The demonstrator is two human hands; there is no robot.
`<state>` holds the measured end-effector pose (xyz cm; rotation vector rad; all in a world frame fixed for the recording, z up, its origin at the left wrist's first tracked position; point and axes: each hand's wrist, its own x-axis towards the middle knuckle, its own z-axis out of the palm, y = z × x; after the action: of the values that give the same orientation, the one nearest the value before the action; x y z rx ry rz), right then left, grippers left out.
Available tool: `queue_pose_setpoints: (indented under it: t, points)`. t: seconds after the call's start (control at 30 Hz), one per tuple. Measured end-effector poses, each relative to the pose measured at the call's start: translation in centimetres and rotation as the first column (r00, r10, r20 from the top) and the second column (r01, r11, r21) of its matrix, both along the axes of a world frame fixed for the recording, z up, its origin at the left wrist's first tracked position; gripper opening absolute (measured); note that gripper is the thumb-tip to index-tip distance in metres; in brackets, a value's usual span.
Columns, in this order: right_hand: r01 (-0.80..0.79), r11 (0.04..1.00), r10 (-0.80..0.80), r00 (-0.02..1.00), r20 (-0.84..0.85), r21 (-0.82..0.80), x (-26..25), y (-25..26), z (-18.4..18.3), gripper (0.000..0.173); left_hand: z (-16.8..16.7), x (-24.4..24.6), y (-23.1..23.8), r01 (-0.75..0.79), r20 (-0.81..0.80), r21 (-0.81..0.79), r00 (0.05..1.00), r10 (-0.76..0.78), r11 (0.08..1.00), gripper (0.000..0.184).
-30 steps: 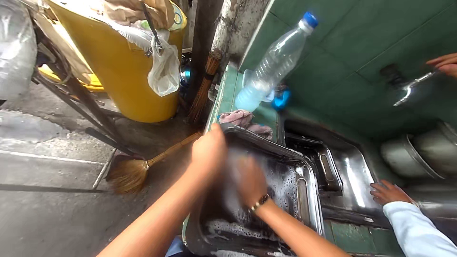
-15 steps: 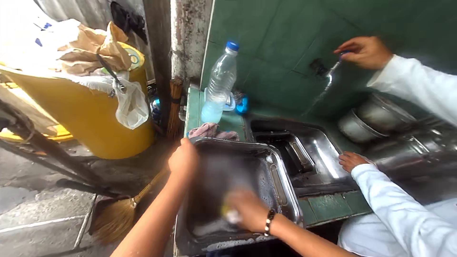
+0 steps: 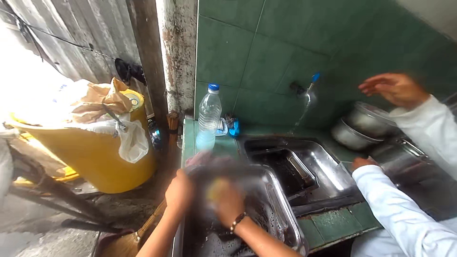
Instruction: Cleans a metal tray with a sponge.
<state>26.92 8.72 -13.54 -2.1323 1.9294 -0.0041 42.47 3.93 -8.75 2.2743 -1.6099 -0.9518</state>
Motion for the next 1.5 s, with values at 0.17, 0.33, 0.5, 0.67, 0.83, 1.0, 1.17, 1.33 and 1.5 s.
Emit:
queue_pose_setpoints:
  t: [0.17,0.33,0.5,0.67,0.83,1.0,1.17,1.33,1.5]
  points:
    - [-0.055,0.995,0.043,0.987,0.156,0.077,0.2,0.8,1.3,0.069,0.0,0.2,0.0,-0.013,-0.067,-0.008,0.998,0.012,1.000,0.045]
    - [0.092,0.976,-0.072,0.992,0.108,-0.198,-7.1,-0.8,-0.3,0.059,-0.4,0.2,0.1,0.004,-0.049,-0.005,0.999,-0.004,1.000,0.048]
    - [0.405,0.760,-0.251,0.904,0.345,-0.508,-10.3,-4.1,-1.3,0.051,0.2,0.2,-0.1,0.074,-0.007,0.024,0.997,-0.074,0.997,0.052]
    - [0.563,0.684,-0.361,0.814,0.456,-0.463,-4.5,-7.7,-2.2,0.058,0.5,-0.2,-0.1,0.070,0.044,0.078,0.996,-0.074,0.994,0.052]
    - [0.116,0.810,0.001,0.980,0.199,-0.574,1.1,-9.2,-2.5,0.047,1.2,-0.2,-0.8,0.040,0.041,0.071,0.998,-0.043,0.997,0.050]
    - [0.298,0.854,-0.225,0.951,0.212,-0.427,-5.9,-8.9,0.7,0.043,0.1,0.0,-0.7,0.044,0.022,0.035,0.999,-0.045,0.998,0.044]
    - [0.567,0.776,-0.535,0.823,0.189,-0.277,-9.7,-10.4,2.7,0.046,-0.1,0.2,-0.7,0.028,-0.013,0.019,1.000,-0.027,0.999,0.043]
    - [0.432,0.829,-0.384,0.901,0.201,-0.354,-3.6,-9.2,1.5,0.042,0.4,0.3,-0.9,0.052,0.016,0.042,0.998,-0.053,0.998,0.045]
    - [0.168,0.871,-0.089,0.978,0.188,-0.461,4.2,-8.6,0.8,0.040,0.2,0.3,-0.5,0.034,0.000,0.030,0.999,-0.034,0.999,0.045]
